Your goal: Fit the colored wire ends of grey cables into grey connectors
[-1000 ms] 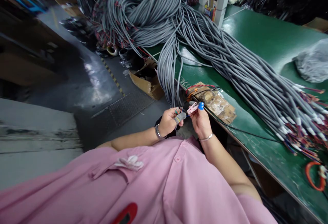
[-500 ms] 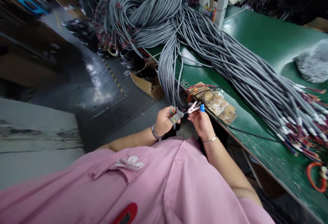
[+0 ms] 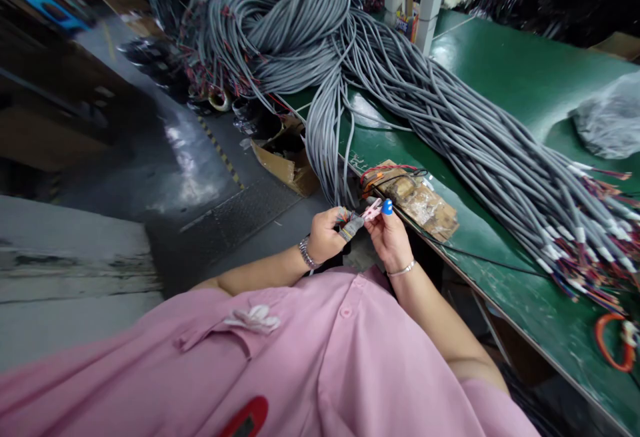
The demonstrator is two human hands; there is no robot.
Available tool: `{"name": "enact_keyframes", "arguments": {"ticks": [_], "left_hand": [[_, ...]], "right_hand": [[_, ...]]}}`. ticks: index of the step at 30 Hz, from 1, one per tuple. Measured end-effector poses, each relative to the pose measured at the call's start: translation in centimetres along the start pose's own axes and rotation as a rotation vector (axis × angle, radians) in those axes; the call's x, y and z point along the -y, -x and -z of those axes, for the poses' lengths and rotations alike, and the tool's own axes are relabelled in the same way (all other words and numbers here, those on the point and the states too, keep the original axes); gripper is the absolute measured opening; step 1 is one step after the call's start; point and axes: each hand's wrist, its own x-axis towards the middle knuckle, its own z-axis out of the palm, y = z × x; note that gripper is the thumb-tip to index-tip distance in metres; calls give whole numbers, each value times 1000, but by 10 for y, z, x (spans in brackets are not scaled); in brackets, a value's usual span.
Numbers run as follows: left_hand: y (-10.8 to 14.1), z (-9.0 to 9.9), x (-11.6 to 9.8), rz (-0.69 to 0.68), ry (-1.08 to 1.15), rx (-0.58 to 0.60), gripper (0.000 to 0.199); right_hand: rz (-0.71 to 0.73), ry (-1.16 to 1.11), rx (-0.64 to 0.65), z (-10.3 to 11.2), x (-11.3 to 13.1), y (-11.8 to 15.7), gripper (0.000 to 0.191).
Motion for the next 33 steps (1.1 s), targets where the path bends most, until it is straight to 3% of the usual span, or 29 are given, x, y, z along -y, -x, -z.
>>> {"name": "enact_keyframes", "arguments": {"ticks": [6,13,18,22,28,33], "left_hand": [[3,0,3,-11,2,-2,17],[12,5,7,68,83,36,21],[17,6,18,227,249,192,25],[14,7,20,220,368,353,39],[8,8,18,227,343,251,30],[0,13,23,238,345,165,26]], "right_hand": [[10,0,-3,-1,-3,0,35],[-116,-25,53,10,-1,6,52],[-128,-50,46,21,3,9,47],[-113,33,23,31,5,10,48],[-16,265,30,43,9,24,35],[23,685,241,40,43,51,24]]}}
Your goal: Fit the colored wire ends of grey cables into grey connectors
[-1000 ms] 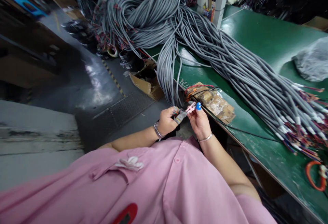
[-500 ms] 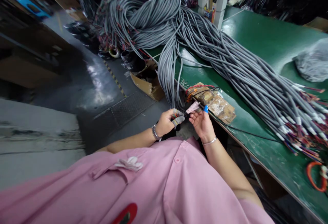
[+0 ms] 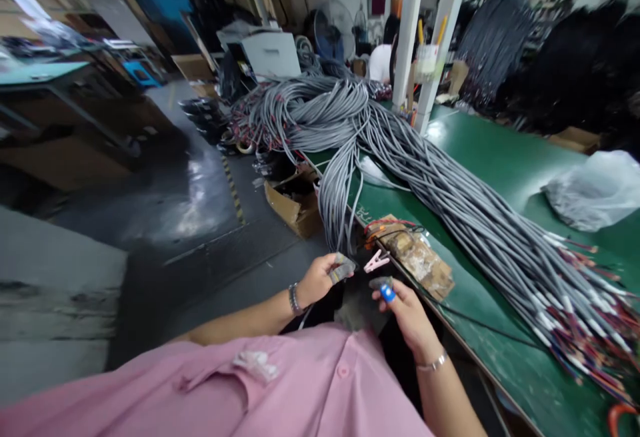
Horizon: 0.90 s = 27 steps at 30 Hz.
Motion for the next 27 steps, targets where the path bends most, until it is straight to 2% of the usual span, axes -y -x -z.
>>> {"name": "enact_keyframes", "arguments": {"ticks": [2,4,7,9,12,14,16,20,23,27], "left_hand": [[-4,5,-2,0,26,-20,24],[-10,10,-5,-4,32,-18,22],[-21,16,-13,-32,-7,18,22],[-31,18,-19,-74,-40,45,22],[-48,21,-29,-184,-149,86,24],[-61,22,-35,-277,-288,130,24],[-77,23,-40,-354,-446,194,24],[-119,19,-47,-444,-710,258,24],[-158,12,-47,-491,-866,252,25],[-211,3,-43,-509,-1052,196,36]], "right_hand": [[25,145,85,10,23,12,22],[42,237,74,25,48,20,20],[142,369,-104,57,81,18,23],[218,462,-233,83,94,7,24],[245,556,-409,119,93,-12,28],[203,567,-501,134,84,-21,32],[155,620,-531,137,73,-26,34],[165,799,-527,124,61,-26,32],[174,936,-537,120,60,-24,31],[177,1018,-518,127,58,-28,32]]}}
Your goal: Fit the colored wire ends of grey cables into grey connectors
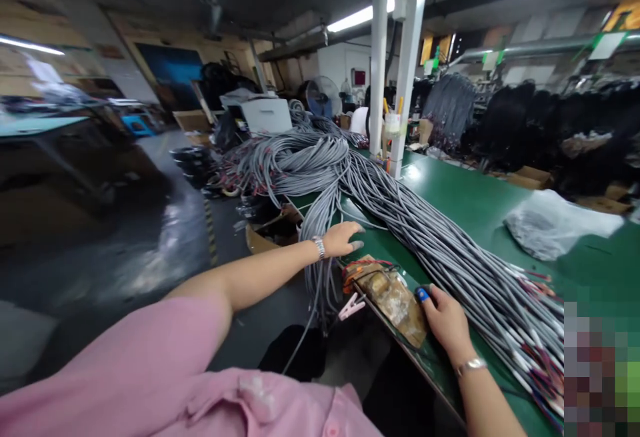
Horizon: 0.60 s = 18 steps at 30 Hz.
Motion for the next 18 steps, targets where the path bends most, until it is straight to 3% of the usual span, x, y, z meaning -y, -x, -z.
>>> {"name": "enact_keyframes", "arguments": {"ticks": [9,13,18], "left_hand": [[-78,-40,25,-2,-215,26,76],[-107,-49,26,-16,-245,70,73],[-126,-46,27,-49,-257,112,65]], "right_hand": [[7,38,21,-1,-2,-1,34],[-12,7,17,1,-3,-3,33],[-13,-61,17,-1,-10,-5,35]]}}
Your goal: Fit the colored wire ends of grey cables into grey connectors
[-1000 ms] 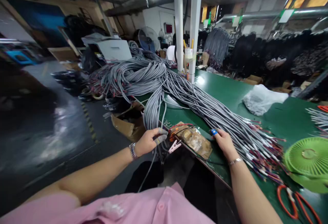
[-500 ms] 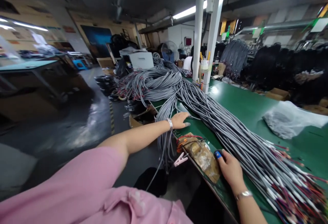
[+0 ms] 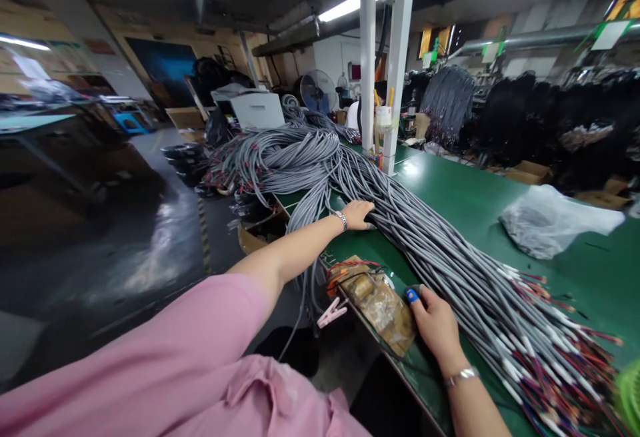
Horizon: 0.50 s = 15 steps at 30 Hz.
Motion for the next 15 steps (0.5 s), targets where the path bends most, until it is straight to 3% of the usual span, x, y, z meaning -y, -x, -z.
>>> {"name": "enact_keyframes", "arguments": {"ticks": [6,10,13,15], "left_hand": [[2,15,13,-66,-94,189,51],[-6,27,19,-67,-76,419,47],[-17,31,8,-48,-41,551,50],[-22,30,-5,-67,-11,529,56]], "right_hand": [[25,-30,23,0,-7,-2,37],[35,-21,30,1,-3,-1,37],[10,18,27,1,2,0,36],[-1,41,25,1,4,1,34]]}}
